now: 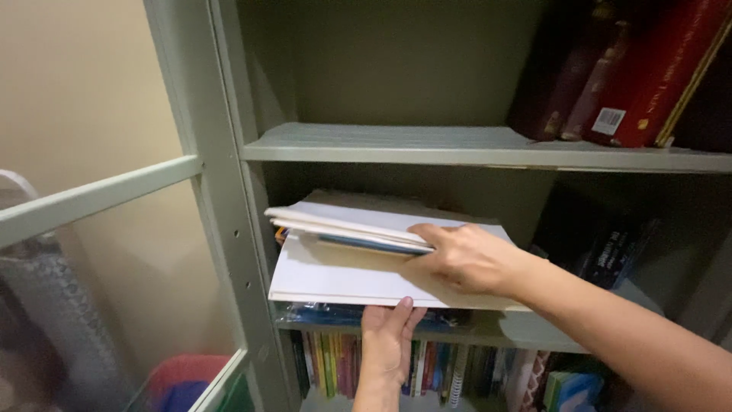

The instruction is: Organizing and dusting shelves in a storage cabinet containing books and documents.

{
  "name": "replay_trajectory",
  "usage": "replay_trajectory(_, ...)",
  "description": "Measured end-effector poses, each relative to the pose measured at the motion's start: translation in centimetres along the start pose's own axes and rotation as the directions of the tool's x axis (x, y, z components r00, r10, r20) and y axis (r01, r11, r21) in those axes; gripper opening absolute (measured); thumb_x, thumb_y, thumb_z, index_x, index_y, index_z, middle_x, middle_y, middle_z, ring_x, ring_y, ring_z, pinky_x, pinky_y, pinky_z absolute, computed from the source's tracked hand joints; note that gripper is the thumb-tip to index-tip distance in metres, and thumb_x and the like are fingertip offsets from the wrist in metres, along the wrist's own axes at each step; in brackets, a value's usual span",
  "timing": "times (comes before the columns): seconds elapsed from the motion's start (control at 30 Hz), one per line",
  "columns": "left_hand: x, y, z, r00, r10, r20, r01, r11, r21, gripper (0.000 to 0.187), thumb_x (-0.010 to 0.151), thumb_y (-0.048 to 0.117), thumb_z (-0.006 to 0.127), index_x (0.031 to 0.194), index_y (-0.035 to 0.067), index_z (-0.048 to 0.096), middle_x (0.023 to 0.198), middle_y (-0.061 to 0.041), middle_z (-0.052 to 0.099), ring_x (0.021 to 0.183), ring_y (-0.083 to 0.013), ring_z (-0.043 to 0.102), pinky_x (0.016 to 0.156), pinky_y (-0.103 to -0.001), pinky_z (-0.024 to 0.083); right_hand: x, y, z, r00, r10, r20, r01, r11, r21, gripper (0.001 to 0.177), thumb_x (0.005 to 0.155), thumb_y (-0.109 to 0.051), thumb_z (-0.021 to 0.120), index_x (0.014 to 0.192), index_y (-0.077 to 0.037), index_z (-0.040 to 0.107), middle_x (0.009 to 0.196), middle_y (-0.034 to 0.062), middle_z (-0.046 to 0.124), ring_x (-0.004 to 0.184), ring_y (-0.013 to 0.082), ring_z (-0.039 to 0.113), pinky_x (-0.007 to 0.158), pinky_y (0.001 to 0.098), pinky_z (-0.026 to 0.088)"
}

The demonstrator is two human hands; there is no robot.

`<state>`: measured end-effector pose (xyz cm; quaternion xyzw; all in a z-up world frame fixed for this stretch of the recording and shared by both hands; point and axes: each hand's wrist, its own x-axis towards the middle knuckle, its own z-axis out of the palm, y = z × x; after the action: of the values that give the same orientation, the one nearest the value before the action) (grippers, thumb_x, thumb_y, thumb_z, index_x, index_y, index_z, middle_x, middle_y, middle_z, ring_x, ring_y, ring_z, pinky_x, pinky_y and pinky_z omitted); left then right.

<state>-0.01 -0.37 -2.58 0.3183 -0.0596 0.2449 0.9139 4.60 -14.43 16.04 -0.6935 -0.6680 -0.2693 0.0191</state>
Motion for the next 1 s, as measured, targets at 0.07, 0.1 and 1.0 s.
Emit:
replay_trajectory(0.07,0.4,0.1,0.1,1.000,0.014,0.014,-0.013,1.000,-0.004,0.047,0.090,-0.005,0.060,0.137,0.000,0.053,0.128,-0.013,0.068,0.111,-0.0226,0.070,0.094,-0.038,0.059,0.2,0.1,-0.1,1.000,0.005,-0.006,-0.005,1.000,0.009,0.042,0.076,-0.016,0.073,0.117,-0.026,0.076,0.128,0.0270,0.064,0.064,0.0315,0.074,0.058,0.0391,0.061)
replay_trajectory(0.1,0.5,0.2,0.2,1.000,0.004,0.020,-0.004,1.000,-0.017,0.047,0.090,-0.005,0.059,0.137,0.000,0.054,0.127,-0.013,0.068,0.111,-0.0228,0.070,0.094,-0.038,0.059,0.3,-0.4,-0.2,0.999,0.032,0.010,-0.032,0.999,0.001,0.043,0.076,-0.015,0.073,0.118,-0.024,0.076,0.126,0.0264,0.064,0.063,0.0323,0.074,0.059,0.0392,0.061)
replay_trajectory(1.0,0.3,1.6,6.0,0.969,-0.035,-0.244,0.035,0.999,-0.004,0.079,0.079,0.040,0.079,0.135,-0.008,0.051,0.120,-0.018,0.067,0.113,-0.0276,0.070,0.099,-0.042,0.057,-2.9,-2.6,1.4,0.994,0.089,0.059,-0.094,0.992,0.089,0.076,0.091,-0.037,0.070,0.154,-0.004,0.043,0.141,0.0279,0.055,0.124,0.0445,0.056,0.094,0.0494,0.052)
